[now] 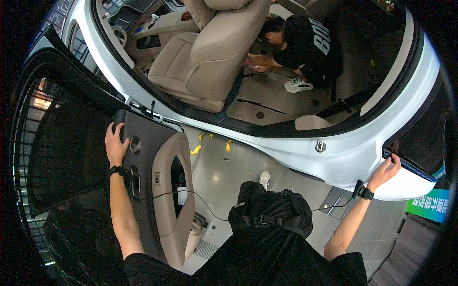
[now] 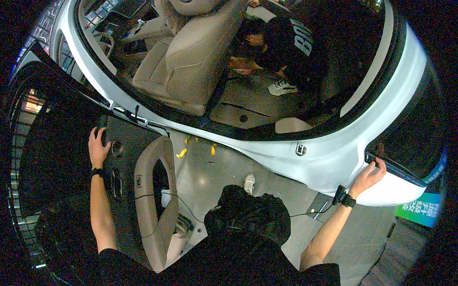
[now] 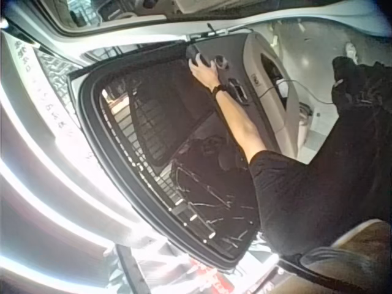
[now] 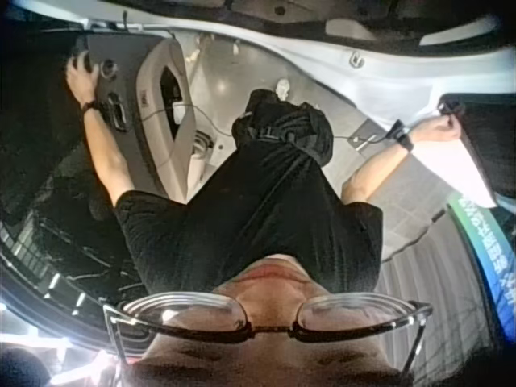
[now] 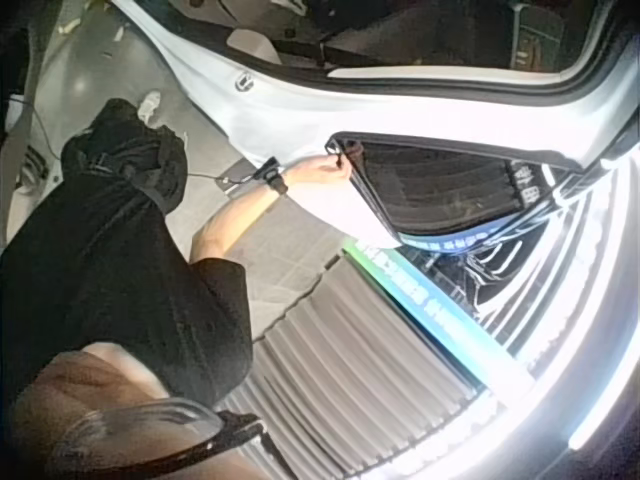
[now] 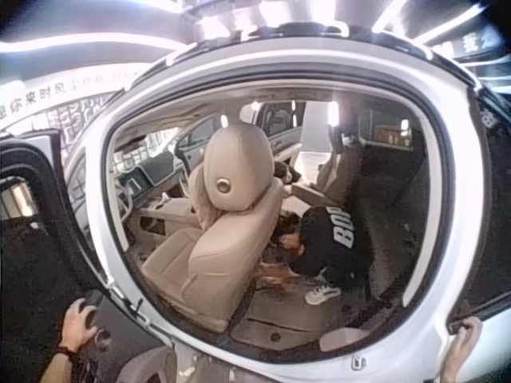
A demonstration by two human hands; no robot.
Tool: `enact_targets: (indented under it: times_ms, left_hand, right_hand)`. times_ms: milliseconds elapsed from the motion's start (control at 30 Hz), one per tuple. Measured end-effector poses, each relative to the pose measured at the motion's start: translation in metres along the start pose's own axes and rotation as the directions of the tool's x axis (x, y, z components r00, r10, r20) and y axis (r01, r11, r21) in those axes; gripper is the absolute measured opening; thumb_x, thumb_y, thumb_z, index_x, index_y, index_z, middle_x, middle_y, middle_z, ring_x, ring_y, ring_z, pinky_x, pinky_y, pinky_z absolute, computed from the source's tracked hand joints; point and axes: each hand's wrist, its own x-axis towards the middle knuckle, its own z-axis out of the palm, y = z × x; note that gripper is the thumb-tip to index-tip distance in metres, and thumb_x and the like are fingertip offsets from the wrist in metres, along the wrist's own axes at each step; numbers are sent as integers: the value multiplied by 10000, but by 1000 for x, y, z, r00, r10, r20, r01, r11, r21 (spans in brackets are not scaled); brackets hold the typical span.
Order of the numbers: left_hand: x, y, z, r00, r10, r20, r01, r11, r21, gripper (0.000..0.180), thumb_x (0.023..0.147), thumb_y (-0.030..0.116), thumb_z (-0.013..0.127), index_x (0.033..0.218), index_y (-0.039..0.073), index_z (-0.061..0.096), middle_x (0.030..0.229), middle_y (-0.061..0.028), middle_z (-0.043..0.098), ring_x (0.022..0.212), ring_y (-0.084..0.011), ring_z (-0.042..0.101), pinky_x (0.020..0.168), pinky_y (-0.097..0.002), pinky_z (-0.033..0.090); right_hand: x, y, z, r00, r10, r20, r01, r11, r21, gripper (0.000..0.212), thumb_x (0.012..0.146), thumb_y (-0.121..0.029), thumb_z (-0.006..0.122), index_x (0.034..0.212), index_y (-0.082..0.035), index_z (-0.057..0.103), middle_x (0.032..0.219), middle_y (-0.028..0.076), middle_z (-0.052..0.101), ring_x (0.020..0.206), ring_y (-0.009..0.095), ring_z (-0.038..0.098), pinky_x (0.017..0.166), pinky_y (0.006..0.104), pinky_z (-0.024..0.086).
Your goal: The person stands by the open rear door of a white car while another person inside installs a floor mat. The person holds the door open and observes the process without directly manipulating tools or parts.
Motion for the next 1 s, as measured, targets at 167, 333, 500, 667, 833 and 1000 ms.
enact_targets:
  times_ms: [167,333,500,667,833,1000]
  left_hand:
    - [0,2,-1,1000,-6,-3,6,1000,-10,653,748,119,783,1345,221,541,1493,-147,406,1363,-360,422,1115,-457,393]
    - [0,0,0,1000,-4,-7,4,1000,-12,644,752,120,777,1343,222,543,1491,-145,409,1363,-358,423,1116,-456,393]
    - [-1,1,-1,1000,-5,-9,5,1000,-13,647,750,119,777,1344,224,542,1496,-145,407,1365,-357,421,1119,-451,390]
    - [0,1,0,1000,-13,-2,13,1000,-19,654,747,121,779,1347,227,541,1499,-146,403,1367,-358,419,1122,-452,388]
    - [0,-1,1,1000,-7,-4,7,1000,-25,658,745,124,781,1348,227,539,1498,-148,403,1368,-359,416,1121,-454,387]
    - [0,-1,2,1000,-5,-4,5,1000,-4,668,749,129,783,1358,229,527,1499,-145,400,1370,-357,415,1119,-457,391]
  right_hand:
    - [0,2,0,1000,2,7,-2,1000,1,200,944,-92,550,1092,25,616,1137,165,592,1114,316,548,1013,425,409]
    - [0,-2,0,1000,6,6,-6,1000,20,197,945,-90,552,1092,25,616,1139,167,588,1116,320,545,1016,427,404]
    - [0,-3,0,1000,5,3,-5,1000,16,193,950,-85,550,1091,28,617,1140,168,587,1114,322,547,1012,430,409]
    - [0,-2,0,1000,4,-5,-4,1000,18,189,951,-88,551,1084,27,621,1139,167,587,1111,323,549,1006,431,414]
    - [1,-3,1,1000,10,-11,-10,1000,13,190,953,-96,550,1081,24,623,1137,167,592,1108,323,550,1004,432,415]
    - [0,-2,0,1000,6,-7,-6,1000,15,194,955,-107,553,1085,20,623,1135,165,596,1106,320,550,1002,434,413]
